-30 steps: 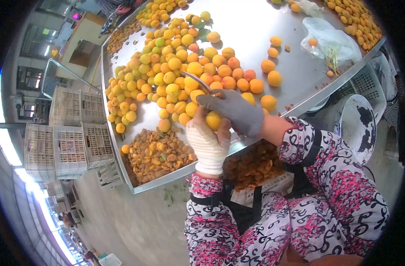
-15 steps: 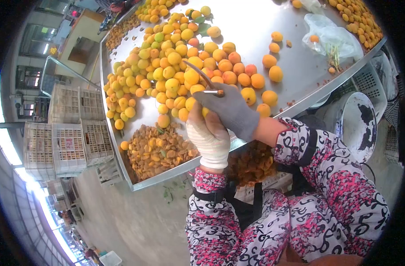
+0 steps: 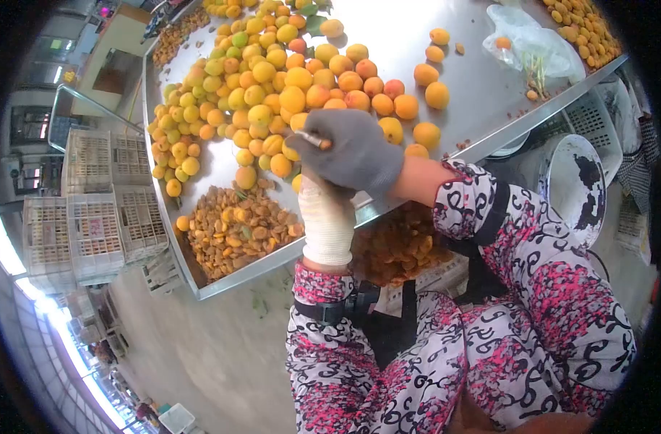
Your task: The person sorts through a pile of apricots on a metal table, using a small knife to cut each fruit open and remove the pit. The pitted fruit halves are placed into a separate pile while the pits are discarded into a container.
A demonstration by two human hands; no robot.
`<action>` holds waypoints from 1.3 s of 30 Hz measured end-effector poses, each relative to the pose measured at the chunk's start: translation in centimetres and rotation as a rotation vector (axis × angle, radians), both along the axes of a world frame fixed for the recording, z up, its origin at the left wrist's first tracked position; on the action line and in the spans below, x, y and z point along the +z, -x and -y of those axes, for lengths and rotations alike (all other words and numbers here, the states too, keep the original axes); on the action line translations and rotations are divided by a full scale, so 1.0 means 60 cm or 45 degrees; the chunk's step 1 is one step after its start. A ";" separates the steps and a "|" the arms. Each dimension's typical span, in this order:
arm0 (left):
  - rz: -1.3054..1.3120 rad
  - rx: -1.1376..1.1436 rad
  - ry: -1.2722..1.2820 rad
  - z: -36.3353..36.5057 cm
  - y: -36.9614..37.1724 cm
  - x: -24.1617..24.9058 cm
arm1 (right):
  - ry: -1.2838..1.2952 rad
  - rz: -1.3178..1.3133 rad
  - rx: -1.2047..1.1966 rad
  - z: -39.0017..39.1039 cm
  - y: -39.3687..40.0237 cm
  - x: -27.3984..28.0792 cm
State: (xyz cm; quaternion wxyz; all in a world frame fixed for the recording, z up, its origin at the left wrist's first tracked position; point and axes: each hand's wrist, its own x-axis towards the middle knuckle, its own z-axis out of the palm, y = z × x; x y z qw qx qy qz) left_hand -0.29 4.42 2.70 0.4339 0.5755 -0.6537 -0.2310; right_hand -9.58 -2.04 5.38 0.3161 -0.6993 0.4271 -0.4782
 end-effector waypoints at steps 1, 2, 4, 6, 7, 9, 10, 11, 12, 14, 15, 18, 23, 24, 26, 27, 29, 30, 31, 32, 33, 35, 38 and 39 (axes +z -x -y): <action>-0.033 -0.010 -0.054 0.003 -0.010 -0.010 | 0.009 0.010 -0.003 0.004 0.001 -0.003; -0.067 -0.016 -0.109 0.010 -0.012 0.003 | -0.251 0.210 0.027 0.012 0.003 -0.004; 0.410 -0.101 -0.069 0.008 -0.021 0.038 | -0.554 0.428 0.059 0.017 0.009 -0.013; -0.587 -0.112 -0.389 0.010 -0.015 0.042 | -0.562 0.392 0.080 0.014 0.005 -0.020; -1.594 -0.110 -0.694 0.011 -0.012 0.041 | -0.574 0.354 0.093 0.012 0.006 -0.023; -1.309 -0.122 -0.734 0.012 -0.012 0.037 | -0.562 0.273 0.070 0.014 0.012 -0.016; -1.024 -0.130 -0.757 0.011 -0.014 0.035 | -0.545 0.191 0.055 0.015 0.015 -0.010; -1.023 -0.130 -0.756 0.009 -0.019 0.030 | -0.545 0.192 0.055 0.016 0.018 -0.004; -0.977 -0.162 -0.720 0.006 -0.025 0.024 | -0.501 0.049 0.062 0.017 0.020 0.003; -0.932 -0.196 -0.685 -0.002 -0.029 0.021 | -0.456 -0.094 0.068 0.020 0.020 0.000; -0.355 -0.156 -0.369 -0.008 -0.026 0.022 | -0.384 -0.125 0.072 0.024 0.017 -0.013; -0.383 -0.001 -0.243 -0.003 0.006 0.051 | -0.047 -0.196 0.130 0.032 0.019 -0.045; -0.282 0.299 0.027 0.019 -0.004 0.012 | -0.139 -0.174 0.341 0.020 0.041 -0.016; -0.912 0.286 -0.159 0.018 -0.004 0.023 | -0.414 -0.135 0.444 0.021 0.041 -0.020; -0.451 0.179 -0.124 0.017 -0.046 0.019 | -0.591 -0.264 0.681 0.014 0.057 0.016; 0.116 0.079 0.046 0.016 -0.062 0.011 | -0.588 -0.259 0.681 0.009 0.058 0.014; 0.100 0.049 -0.008 0.017 -0.079 -0.009 | -0.448 -0.398 0.922 0.004 0.054 -0.010; -0.356 -0.025 -0.127 0.015 -0.082 -0.010 | -0.425 -0.395 1.002 0.001 0.045 -0.025; -0.812 -0.100 -0.245 0.014 -0.084 -0.009 | -0.424 -0.392 1.006 -0.004 0.050 -0.037; -1.803 -0.171 -0.479 0.016 -0.089 -0.003 | -0.555 -0.442 1.023 -0.015 0.057 0.013; -1.801 -0.169 -0.481 0.013 -0.086 0.004 | -0.687 -0.493 1.037 -0.022 0.061 0.039; -1.772 -0.189 -0.450 0.008 -0.073 0.022 | -0.420 0.017 1.194 -0.013 0.055 0.000; -2.147 0.015 -0.565 0.017 -0.057 0.026 | -1.122 0.131 0.881 0.005 0.065 0.054; -2.148 0.012 -0.573 0.017 -0.057 0.019 | -1.125 0.133 0.874 0.012 0.067 0.051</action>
